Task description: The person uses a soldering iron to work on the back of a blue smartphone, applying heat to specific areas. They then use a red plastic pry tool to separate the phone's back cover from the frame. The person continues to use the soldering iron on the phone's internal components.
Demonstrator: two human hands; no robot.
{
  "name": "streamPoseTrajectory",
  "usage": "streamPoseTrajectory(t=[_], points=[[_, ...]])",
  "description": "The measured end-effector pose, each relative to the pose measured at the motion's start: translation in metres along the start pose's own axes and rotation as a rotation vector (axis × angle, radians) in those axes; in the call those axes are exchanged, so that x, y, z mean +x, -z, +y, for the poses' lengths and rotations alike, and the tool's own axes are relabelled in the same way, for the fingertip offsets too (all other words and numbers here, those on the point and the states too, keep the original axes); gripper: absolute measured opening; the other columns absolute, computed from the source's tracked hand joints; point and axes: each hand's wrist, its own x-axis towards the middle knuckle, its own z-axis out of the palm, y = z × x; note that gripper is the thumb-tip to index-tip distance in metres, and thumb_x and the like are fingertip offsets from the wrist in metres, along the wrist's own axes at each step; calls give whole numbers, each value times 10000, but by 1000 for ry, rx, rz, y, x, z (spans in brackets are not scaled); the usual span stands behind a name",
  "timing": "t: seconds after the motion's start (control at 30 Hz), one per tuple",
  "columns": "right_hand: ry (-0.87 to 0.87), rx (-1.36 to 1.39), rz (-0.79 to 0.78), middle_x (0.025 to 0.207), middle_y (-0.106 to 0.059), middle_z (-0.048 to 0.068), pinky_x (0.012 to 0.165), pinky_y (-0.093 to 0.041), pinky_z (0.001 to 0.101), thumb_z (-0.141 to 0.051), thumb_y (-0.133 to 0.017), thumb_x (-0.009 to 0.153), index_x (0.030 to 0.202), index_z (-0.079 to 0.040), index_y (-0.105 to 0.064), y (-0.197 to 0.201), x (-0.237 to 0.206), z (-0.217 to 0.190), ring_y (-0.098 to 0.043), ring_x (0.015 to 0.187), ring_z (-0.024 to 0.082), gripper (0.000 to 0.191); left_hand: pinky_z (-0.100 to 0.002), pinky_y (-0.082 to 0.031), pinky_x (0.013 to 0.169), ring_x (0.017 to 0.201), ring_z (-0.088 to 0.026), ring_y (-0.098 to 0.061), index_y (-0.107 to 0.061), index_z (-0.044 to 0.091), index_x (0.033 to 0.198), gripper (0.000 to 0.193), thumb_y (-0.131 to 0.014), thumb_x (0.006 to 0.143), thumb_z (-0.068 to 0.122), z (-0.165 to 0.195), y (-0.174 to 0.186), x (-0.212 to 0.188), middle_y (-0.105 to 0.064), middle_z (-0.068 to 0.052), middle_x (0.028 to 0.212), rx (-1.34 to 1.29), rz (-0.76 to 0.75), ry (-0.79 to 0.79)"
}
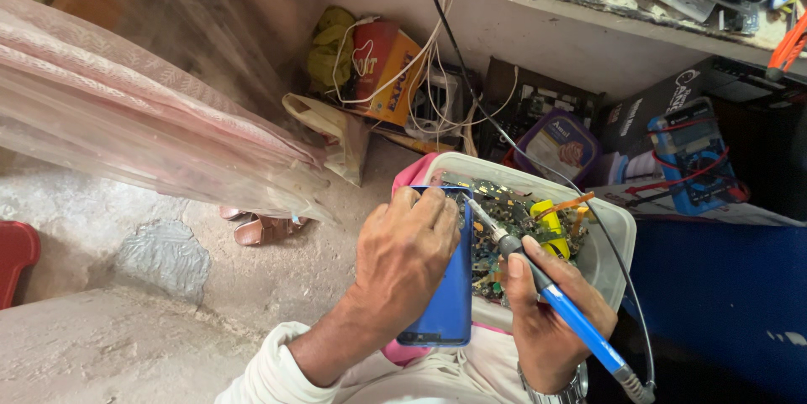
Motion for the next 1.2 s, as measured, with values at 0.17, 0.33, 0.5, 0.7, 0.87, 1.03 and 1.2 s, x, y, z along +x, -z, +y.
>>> streamPoseTrajectory(t=[0.17, 0.33, 0.5, 0.7, 0.87, 1.03, 1.2], points=[[8, 1, -1, 839, -747, 122, 637, -550, 236, -76, -764, 929, 1122, 31, -719, -2, 2, -2, -745, 715, 144, 225, -370, -481, 673, 880, -231, -587, -694, 55, 990, 203, -720, 819, 161, -1, -1, -2, -627, -48, 986, -1, 18, -6], [19, -41, -13, 818, -742, 120, 628, -540, 241, -77, -776, 917, 1115, 27, -728, -2, 4, -3, -738, 698, 149, 229, -364, -485, 663, 869, -223, -585, -699, 52, 990, 203, -719, 814, 151, -3, -7, -3, -638, -49, 994, 49, 21, -8], [51, -40, -1, 855, -744, 134, 646, -538, 244, -82, -778, 919, 1114, 28, -730, -5, 4, -2, -731, 709, 152, 229, -361, -482, 662, 874, -211, -586, -690, 59, 962, 157, -718, 829, 138, -4, -8, -3, -644, -44, 1016, 52, 29, -5], [-96, 137, 45, 899, -753, 130, 650, -584, 226, -61, -740, 946, 1155, 58, -704, -4, -2, -2, -745, 741, 143, 243, -379, -491, 669, 871, -241, -585, -699, 53, 979, 207, -728, 803, 158, -3, -3, -3, -627, -54, 973, 11, 4, 2], [-109, 132, 9, 907, -748, 136, 648, -577, 225, -51, -729, 944, 1161, 66, -703, -2, -3, -3, -744, 748, 148, 249, -374, -493, 677, 872, -238, -582, -701, 39, 1017, 244, -726, 804, 154, -2, -1, -2, -625, -55, 979, -7, 17, -10], [-37, -10, -5, 886, -756, 142, 635, -554, 226, -65, -751, 926, 1135, 54, -724, -1, 0, -3, -743, 733, 150, 242, -373, -492, 679, 880, -233, -583, -693, 46, 995, 193, -722, 832, 145, -4, -1, -3, -625, -52, 980, -14, 27, -7], [-32, 10, 16, 895, -758, 144, 643, -576, 233, -76, -753, 937, 1127, 48, -723, -2, -1, -2, -755, 744, 151, 230, -371, -499, 687, 879, -229, -584, -697, 50, 991, 183, -719, 834, 141, -5, -2, -3, -619, -54, 971, 0, 6, -4]])
